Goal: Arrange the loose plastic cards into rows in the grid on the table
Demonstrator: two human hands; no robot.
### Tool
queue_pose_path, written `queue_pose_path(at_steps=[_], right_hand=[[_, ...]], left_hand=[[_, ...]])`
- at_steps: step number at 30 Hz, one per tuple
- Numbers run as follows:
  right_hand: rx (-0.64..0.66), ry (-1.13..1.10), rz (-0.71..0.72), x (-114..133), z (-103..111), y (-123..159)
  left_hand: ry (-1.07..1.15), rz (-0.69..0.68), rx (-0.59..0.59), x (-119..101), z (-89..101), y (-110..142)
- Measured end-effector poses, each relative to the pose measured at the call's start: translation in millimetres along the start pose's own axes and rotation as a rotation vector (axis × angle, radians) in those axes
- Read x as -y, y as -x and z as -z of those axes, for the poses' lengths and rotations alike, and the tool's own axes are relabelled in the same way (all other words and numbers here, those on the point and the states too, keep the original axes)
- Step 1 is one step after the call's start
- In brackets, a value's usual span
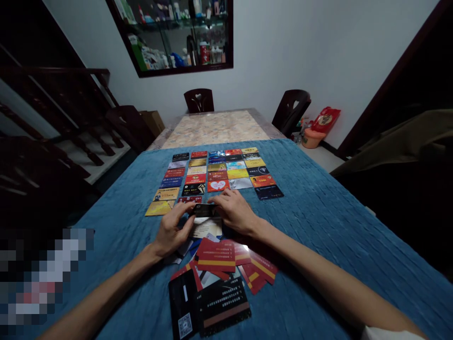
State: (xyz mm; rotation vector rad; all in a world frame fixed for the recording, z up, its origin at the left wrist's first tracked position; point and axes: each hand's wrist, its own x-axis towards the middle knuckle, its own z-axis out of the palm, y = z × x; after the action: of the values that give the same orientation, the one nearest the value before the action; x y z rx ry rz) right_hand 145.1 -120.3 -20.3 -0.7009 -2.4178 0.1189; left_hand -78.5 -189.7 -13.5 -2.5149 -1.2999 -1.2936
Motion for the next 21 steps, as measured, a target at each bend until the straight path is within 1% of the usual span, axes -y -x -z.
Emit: queue_pose_path(at_steps=[3,8,12,18,21], right_hand=[[-0.016,0.045,0.011,1.5,1.0,-0.3],[-0.048,0.197,0.098,4.5,2.5,-0.9],[-0.067,0.272,0.133,6.9,2.5,-1.6],[-0.083,0.287,0.075,9.3,1.4,-1.9],[-0.098,0.296,0.082,8.6,0.2,-1.2]], left_hand=[[-0.022,-0.008,0.039,1.5,0.4,2.0],[-0.064,-0.035,0.102,3.3,0.1,3.8],[-0.062,-0.031,0.058,3.4,-0.8,3.9],[-0.008,0.036,-0.011,2.4,-1.9,3.6],[0.014,0.047,-0.028,1.8,-2.4,3.6]])
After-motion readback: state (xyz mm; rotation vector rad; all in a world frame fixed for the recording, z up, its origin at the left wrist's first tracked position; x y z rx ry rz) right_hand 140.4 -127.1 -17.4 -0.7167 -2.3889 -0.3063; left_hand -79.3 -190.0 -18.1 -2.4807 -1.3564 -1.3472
